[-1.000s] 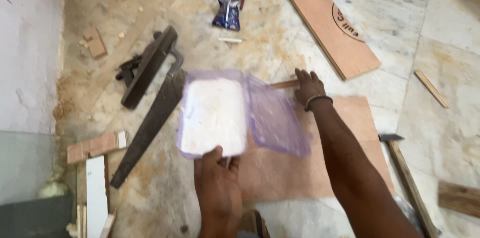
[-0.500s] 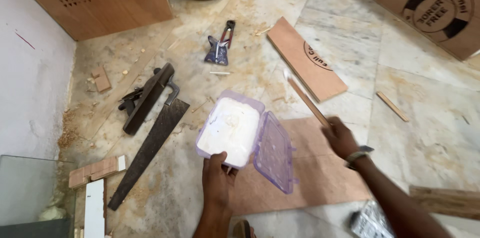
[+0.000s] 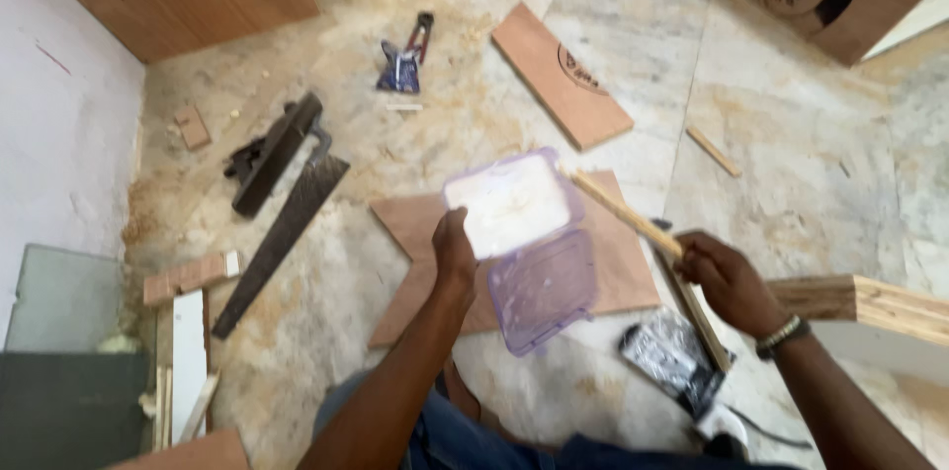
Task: The person assembles a wood component by applying adhesive from a container and then hammering wood pieces together.
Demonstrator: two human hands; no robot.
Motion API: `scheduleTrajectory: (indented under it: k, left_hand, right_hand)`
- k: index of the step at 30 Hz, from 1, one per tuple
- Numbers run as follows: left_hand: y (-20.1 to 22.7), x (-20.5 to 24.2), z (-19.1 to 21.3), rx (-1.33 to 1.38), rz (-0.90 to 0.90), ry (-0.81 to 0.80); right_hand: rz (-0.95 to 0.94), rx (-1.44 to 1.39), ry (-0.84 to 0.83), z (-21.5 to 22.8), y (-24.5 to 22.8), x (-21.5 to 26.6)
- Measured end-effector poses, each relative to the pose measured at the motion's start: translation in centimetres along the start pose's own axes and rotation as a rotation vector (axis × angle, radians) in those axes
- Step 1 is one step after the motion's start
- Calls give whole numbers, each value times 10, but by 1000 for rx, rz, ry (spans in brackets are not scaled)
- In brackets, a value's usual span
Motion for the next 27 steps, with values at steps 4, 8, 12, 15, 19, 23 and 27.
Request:
scheduleTrajectory:
  k: [4, 8, 12, 15, 19, 23, 27]
  left_hand:
    - [-20, 7, -20, 7, -65, -21]
    - [-31, 22, -22, 30, -23, -102]
    - [-9, 34, -33, -90, -159, -246]
    - [2, 40, -39, -60, -134, -253]
    - [10, 38, -43, -76, -189, -276]
    - [11, 33, -38, -137, -201, -313]
    - [7, 36, -38, -194, -157, -401]
  right_hand:
    - [-211, 228, 112, 21, -17, 12]
    - [-67, 454, 176, 30, -46, 26]
    - [-44, 694, 204, 32, -50, 25]
    - [-8, 787, 269, 34, -53, 25]
    - [90, 782, 337, 29, -60, 31]
    - [205, 823, 372, 23, -72, 35]
    - [290, 830, 358, 17, -77, 40]
Point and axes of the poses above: each hand's wrist, its own x-axis away from the middle knuckle, its own z-axis out of the back of the hand, y = z × x, the point moved 7 cm from there along -x, towards the middle knuckle, and after that the axes turned 10 degrees about -z, right-handed, at the moved point
